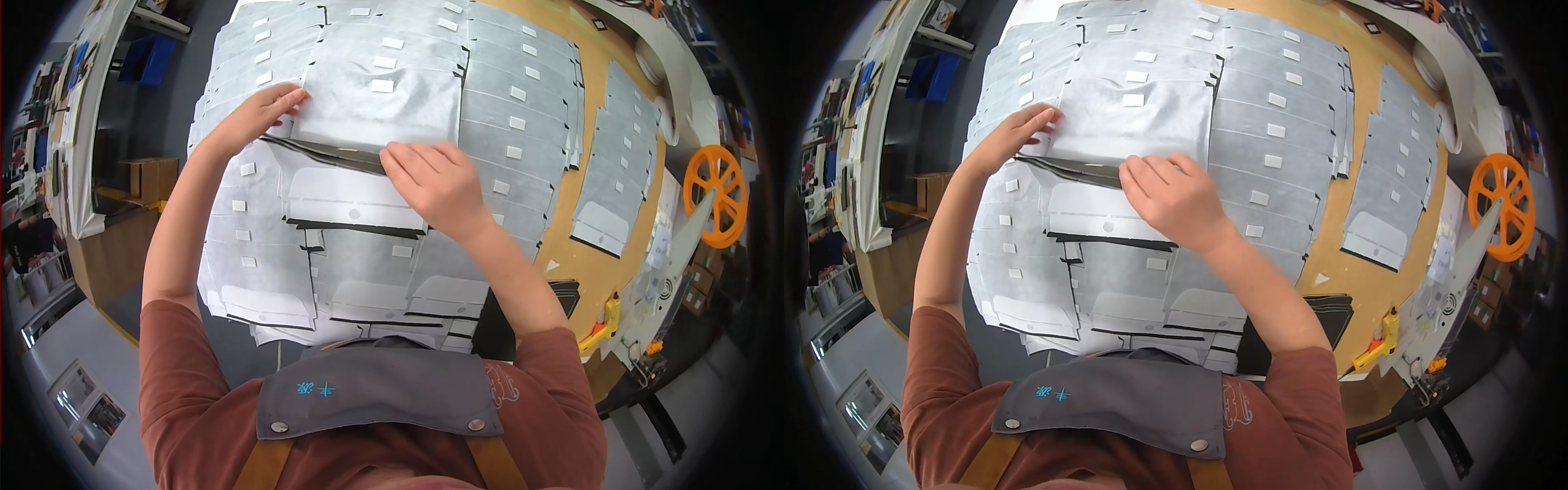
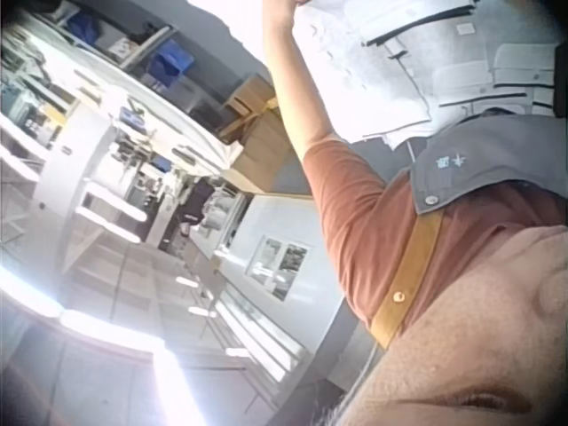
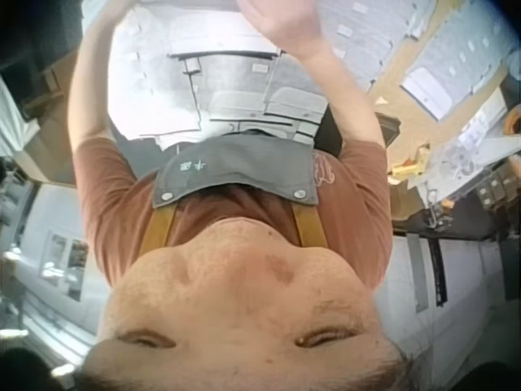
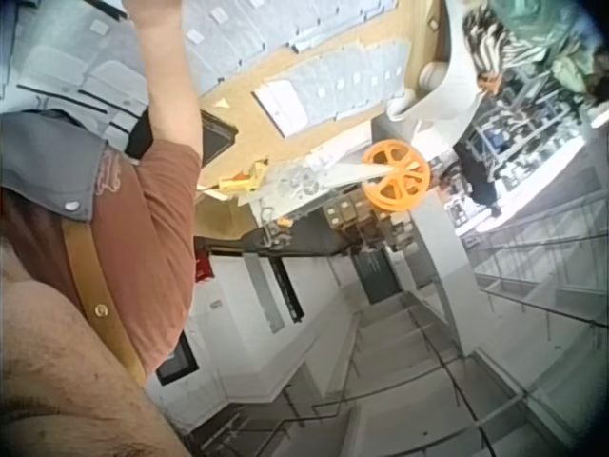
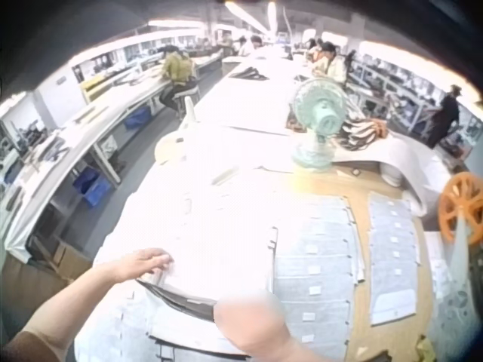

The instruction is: The person uses a hot glue gun to attach small white rectangular pieces to grey fabric panels. They then pick up black fabric pieces and place them on top of the grey panels, stacking them into a pile.

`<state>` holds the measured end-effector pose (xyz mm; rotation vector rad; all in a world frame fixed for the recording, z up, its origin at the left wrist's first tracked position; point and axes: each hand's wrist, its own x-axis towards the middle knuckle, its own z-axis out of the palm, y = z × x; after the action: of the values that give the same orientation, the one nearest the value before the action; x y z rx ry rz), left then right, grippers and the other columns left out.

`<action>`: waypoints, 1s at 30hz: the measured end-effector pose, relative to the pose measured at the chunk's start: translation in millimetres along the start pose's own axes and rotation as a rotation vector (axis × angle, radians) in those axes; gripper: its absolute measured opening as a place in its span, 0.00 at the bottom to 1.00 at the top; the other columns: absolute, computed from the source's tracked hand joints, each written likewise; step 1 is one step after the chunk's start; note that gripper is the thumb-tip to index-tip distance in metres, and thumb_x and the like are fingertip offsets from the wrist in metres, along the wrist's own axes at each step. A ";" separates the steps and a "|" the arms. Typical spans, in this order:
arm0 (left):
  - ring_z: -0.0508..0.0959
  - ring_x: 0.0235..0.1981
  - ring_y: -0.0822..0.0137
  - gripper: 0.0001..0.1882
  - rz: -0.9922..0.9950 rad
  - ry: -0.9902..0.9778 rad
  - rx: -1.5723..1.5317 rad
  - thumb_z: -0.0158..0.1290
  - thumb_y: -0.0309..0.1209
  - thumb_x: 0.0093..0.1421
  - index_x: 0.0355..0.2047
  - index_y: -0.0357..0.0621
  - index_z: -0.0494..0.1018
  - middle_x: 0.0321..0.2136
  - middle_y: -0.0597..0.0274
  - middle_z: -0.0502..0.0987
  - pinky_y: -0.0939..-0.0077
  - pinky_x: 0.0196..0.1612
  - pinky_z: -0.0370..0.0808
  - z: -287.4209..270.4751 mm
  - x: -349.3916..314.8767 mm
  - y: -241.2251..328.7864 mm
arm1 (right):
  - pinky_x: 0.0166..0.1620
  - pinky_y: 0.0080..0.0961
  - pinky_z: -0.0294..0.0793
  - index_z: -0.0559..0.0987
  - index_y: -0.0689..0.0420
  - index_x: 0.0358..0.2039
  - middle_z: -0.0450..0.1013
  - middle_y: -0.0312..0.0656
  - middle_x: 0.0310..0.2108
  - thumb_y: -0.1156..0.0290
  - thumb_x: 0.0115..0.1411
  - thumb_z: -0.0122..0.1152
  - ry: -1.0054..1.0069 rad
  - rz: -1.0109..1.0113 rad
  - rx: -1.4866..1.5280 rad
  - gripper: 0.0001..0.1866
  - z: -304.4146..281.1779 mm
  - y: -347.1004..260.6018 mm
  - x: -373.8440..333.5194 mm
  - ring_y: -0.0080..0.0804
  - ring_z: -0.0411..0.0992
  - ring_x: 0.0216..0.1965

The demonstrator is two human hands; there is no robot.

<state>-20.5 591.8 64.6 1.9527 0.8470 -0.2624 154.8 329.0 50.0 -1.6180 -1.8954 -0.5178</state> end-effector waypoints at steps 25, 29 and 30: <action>0.74 0.41 0.70 0.19 0.053 0.308 -0.280 0.46 0.41 0.71 0.55 0.44 0.72 0.46 0.63 0.75 0.74 0.49 0.70 30.7 5.1 -15.4 | 0.46 0.32 0.75 0.82 0.61 0.45 0.81 0.51 0.40 0.59 0.54 0.66 -0.629 1.014 0.587 0.22 72.6 130.4 7.1 0.42 0.79 0.42; 0.71 0.57 0.60 0.27 0.188 0.455 0.034 0.53 0.40 0.67 0.63 0.45 0.65 0.60 0.54 0.69 0.66 0.59 0.67 47.0 -3.0 3.5 | 0.45 0.31 0.75 0.83 0.59 0.45 0.81 0.46 0.38 0.60 0.56 0.65 -0.642 0.935 0.597 0.20 62.4 126.5 12.6 0.38 0.78 0.39; 0.68 0.62 0.55 0.32 0.225 0.469 0.170 0.57 0.41 0.63 0.65 0.46 0.62 0.63 0.52 0.65 0.62 0.61 0.66 47.2 1.8 8.5 | 0.45 0.30 0.75 0.83 0.59 0.45 0.82 0.44 0.37 0.60 0.57 0.65 -0.630 0.900 0.596 0.19 61.4 126.6 14.1 0.36 0.78 0.37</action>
<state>-6.0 550.5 45.1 2.2908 0.9095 0.2779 266.4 402.0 2.9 -2.0599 -1.2389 0.9219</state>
